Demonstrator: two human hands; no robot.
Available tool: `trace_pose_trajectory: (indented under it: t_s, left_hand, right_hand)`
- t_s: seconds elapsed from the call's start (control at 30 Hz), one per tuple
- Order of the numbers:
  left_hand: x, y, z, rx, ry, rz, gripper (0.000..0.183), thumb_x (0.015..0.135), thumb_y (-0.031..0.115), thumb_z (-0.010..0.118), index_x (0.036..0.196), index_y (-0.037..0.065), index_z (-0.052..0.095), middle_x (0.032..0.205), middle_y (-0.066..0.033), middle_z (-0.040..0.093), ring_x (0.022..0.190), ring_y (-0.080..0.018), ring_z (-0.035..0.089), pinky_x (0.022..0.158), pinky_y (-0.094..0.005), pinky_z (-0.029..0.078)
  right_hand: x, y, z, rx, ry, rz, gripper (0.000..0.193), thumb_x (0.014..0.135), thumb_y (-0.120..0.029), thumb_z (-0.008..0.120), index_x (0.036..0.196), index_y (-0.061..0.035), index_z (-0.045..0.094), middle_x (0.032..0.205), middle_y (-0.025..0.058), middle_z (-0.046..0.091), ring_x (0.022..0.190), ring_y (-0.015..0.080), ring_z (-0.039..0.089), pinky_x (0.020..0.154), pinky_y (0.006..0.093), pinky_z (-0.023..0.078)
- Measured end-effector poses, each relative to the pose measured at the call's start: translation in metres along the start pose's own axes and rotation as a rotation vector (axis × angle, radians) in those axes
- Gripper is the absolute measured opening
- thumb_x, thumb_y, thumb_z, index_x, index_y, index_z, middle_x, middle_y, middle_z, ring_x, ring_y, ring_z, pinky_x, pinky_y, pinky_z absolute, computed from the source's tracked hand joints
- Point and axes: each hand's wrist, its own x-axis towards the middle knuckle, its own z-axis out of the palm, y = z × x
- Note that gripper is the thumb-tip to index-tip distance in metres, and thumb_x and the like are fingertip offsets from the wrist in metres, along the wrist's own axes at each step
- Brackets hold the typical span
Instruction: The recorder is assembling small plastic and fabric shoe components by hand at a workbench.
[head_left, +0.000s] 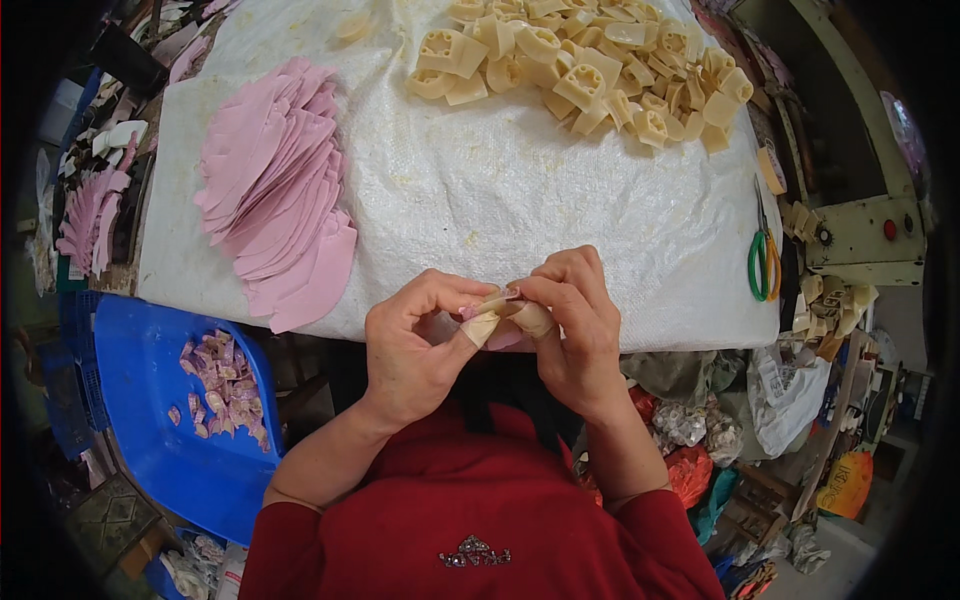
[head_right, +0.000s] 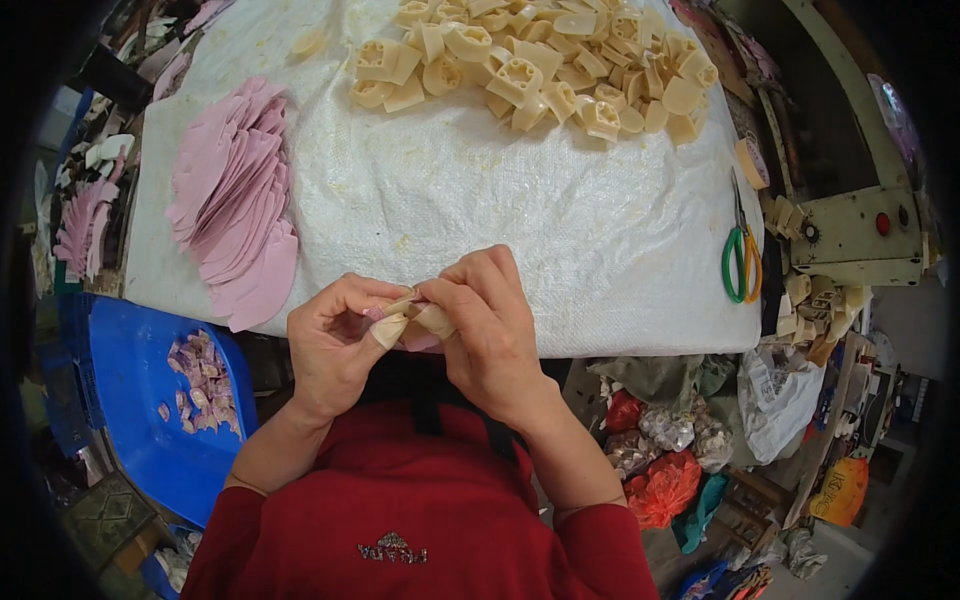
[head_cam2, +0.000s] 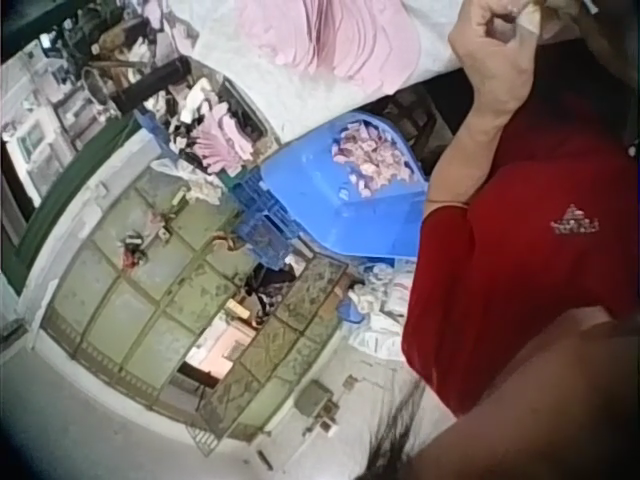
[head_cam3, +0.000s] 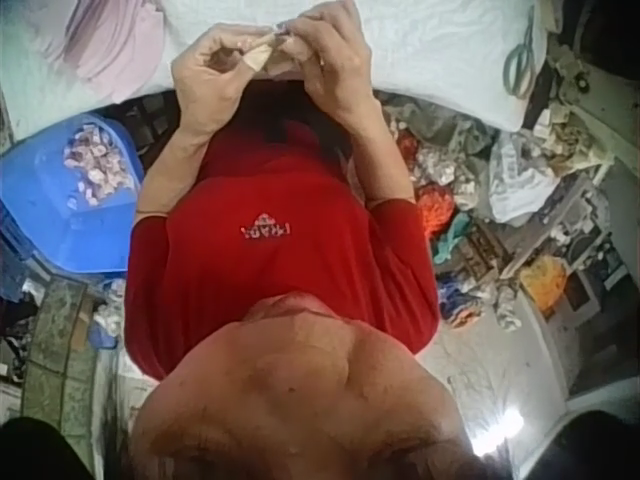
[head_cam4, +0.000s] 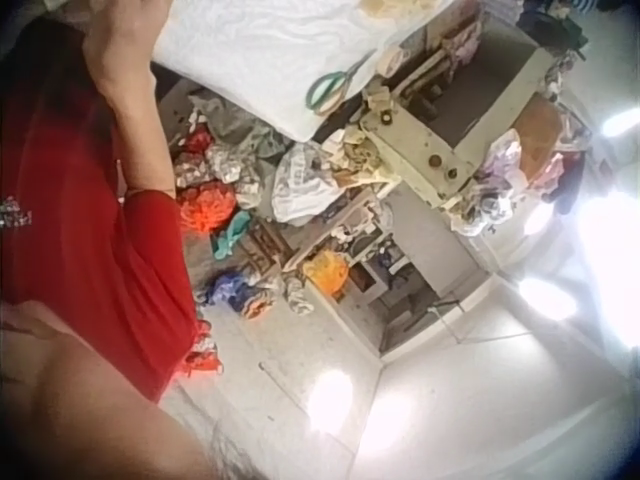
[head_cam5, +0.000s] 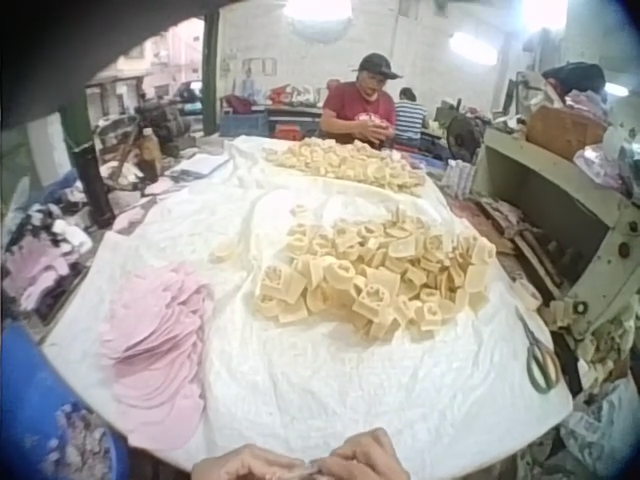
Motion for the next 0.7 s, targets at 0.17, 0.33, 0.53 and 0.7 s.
trace_pose_trajectory:
  t_s: [0.17,0.33,0.53,0.7]
  left_hand:
    - [0.001,-0.001,-0.006,-0.019,-0.106,-0.044,0.01,0.08,0.0,0.068,0.084,0.0,0.059,0.093,-0.0121,0.066,0.085,-0.0131,0.061,0.076,-0.0251,0.049]
    - [0.005,0.002,-0.004,-0.106,-0.156,-0.064,0.011,0.081,0.0,0.068,0.086,-0.001,0.058,0.095,-0.0125,0.065,0.087,-0.0136,0.061,0.077,-0.0257,0.049]
    - [0.008,0.004,-0.008,-0.13,-0.09,-0.141,0.008,0.083,-0.001,0.066,0.086,-0.001,0.059,0.097,-0.0121,0.064,0.088,-0.0134,0.061,0.08,-0.0252,0.049]
    - [0.013,0.017,-0.006,0.529,-0.078,0.362,0.014,0.07,0.001,0.074,0.079,0.006,0.064,0.112,-0.0136,0.059,0.107,-0.0278,0.054,0.085,-0.0356,0.045]
  right_hand:
    - [0.014,0.007,-0.014,0.095,-0.343,-0.044,0.018,0.068,-0.005,0.067,0.084,-0.0047,0.058,0.081,0.0084,0.05,0.077,0.0276,0.046,0.07,0.0378,0.039]
    - [0.003,0.024,-0.008,0.38,-0.295,0.024,0.015,0.08,-0.017,0.064,0.088,-0.0047,0.059,0.086,0.0066,0.052,0.084,0.0249,0.047,0.075,0.0355,0.039]
    - [-0.003,0.018,-0.003,0.74,-0.047,0.368,0.043,0.094,-0.042,0.051,0.105,-0.001,0.059,0.088,0.0058,0.057,0.091,0.0189,0.051,0.083,0.0338,0.041]
    - [0.0,0.018,-0.014,0.921,-0.287,0.663,0.031,0.093,-0.022,0.058,0.115,0.0007,0.056,0.104,0.0113,0.065,0.093,0.0153,0.061,0.083,0.0302,0.049]
